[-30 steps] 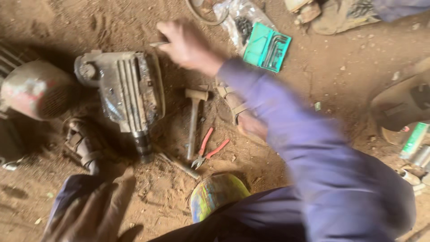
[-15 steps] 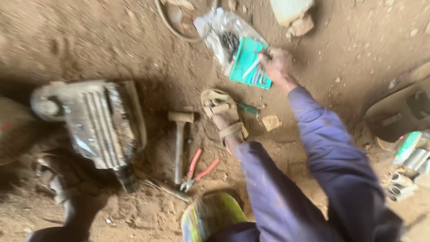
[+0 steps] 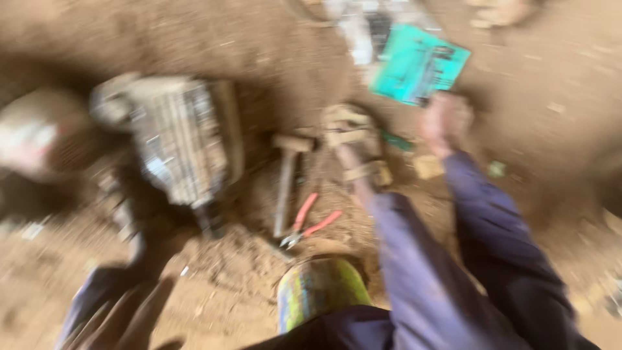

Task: The person sits on the workshop floor repairing a rotary hammer drill, using a hex key to loosen and remove screws from the machine housing while holding it steady. Near the end, another person assists in fitting a black cylindrical part onto the drill as the person continues working on the assembly.

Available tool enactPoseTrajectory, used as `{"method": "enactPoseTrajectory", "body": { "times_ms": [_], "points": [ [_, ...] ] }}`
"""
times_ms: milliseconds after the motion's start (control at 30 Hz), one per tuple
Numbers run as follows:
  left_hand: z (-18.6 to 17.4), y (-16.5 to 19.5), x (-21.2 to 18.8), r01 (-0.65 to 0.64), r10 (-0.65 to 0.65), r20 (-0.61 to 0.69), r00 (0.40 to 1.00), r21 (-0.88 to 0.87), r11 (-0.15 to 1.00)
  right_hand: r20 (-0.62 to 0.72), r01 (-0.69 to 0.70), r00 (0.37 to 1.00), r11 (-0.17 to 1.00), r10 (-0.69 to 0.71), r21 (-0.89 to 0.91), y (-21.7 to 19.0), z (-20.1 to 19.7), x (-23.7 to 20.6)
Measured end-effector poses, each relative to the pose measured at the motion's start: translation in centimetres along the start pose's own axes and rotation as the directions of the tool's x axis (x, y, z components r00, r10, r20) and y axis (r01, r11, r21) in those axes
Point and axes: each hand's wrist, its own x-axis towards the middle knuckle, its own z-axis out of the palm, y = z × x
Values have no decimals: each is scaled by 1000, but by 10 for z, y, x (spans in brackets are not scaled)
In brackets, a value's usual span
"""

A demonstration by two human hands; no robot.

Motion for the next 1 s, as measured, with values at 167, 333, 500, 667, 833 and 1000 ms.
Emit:
{"method": "enactPoseTrajectory", "body": {
  "times_ms": [167, 333, 500, 667, 833, 1000],
  "points": [
    [-13, -19, 2, 48, -48, 27, 998, -24, 999, -25, 44, 999, 997, -46, -63, -41, 11, 2],
    [-120, 94, 19, 97, -87, 176, 981, -48, 994, -88, 98, 992, 983, -85, 156, 59, -159, 75],
    [-172, 96, 86, 131, -68, 306, 950, -189, 973, -5, 480, 873, 856, -488, 193, 10, -246, 104],
    [-145, 66, 195, 119, -69, 190, 979, -264, 957, -236, 798, 411, 223, -880, 560, -132, -286, 112],
    [-120, 48, 264, 75, 40, 170, 985, -615, 785, -278, 708, 346, 54, -896, 704, -209, -305, 136],
    [-91, 47, 274, 189, -21, 224, 974, -767, 614, -346, 721, 468, 125, -813, 681, -196, -275, 147]
  ]
}}
